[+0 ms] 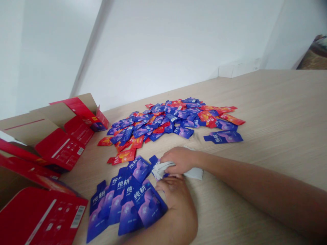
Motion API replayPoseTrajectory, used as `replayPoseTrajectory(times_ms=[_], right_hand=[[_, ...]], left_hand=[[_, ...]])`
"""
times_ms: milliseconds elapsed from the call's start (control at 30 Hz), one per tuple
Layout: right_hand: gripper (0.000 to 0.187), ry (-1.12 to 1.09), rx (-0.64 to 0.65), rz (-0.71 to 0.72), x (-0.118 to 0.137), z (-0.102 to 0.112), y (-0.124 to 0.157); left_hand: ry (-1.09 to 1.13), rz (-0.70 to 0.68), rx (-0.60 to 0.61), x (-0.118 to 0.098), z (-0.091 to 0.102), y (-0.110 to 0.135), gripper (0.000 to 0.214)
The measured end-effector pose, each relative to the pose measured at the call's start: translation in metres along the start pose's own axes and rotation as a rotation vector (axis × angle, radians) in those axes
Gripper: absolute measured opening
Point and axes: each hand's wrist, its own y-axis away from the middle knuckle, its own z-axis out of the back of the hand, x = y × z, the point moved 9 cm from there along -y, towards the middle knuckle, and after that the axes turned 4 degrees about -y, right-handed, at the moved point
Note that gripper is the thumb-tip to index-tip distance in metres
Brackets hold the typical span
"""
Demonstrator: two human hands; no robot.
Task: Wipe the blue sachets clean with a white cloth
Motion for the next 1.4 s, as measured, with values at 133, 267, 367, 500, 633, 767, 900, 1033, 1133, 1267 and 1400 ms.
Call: replayPoseTrajectory(times_ms=[133,267,367,500,633,767,900,1033,1133,1267,1400], right_hand=[[0.028,0.043,-0.057,-0.087,-0.006,0.001,-0.002],[0.033,0.084,-0.102,-0.156,-0.011,0.002,-0.003],[0.033,0.092,-0.115,-0.166,-0.013,0.002,-0.003],[0.033,0.083,-0.095,-0.127,-0.010,0.002,-0.003],[0.029,0.047,-0.026,-0.056,-0.003,0.002,-0.001],[0.026,0.021,-0.009,-0.022,0.000,0.002,0.000],[0.028,0.042,-0.029,-0.063,-0.004,0.000,-0.002],[0.032,0.074,-0.066,-0.120,-0.008,0.001,-0.002],[0.033,0.082,-0.088,-0.157,-0.010,0.002,-0.002],[0.034,0.088,-0.090,-0.187,-0.013,0.002,-0.002],[0.034,0.092,-0.092,-0.167,-0.011,0.003,-0.003]], left_hand=[[-0.021,0.018,0.007,0.002,0.001,0.000,0.038],[-0.044,0.018,-0.001,0.002,0.001,-0.001,0.036],[-0.046,0.016,0.000,0.000,-0.002,-0.002,0.036],[-0.049,0.023,-0.035,-0.002,-0.004,-0.001,0.035],[-0.033,0.015,-0.056,-0.003,-0.004,0.000,0.033],[0.011,0.014,-0.042,0.000,-0.001,0.001,0.034],[0.080,-0.005,0.005,0.001,-0.002,0.001,0.034],[0.053,-0.006,0.004,0.001,-0.002,0.000,0.034],[0.030,-0.003,-0.010,0.000,-0.002,0.000,0.034],[0.075,-0.001,0.019,0.000,-0.005,0.000,0.033],[0.077,0.005,0.008,0.000,-0.004,-0.001,0.034]])
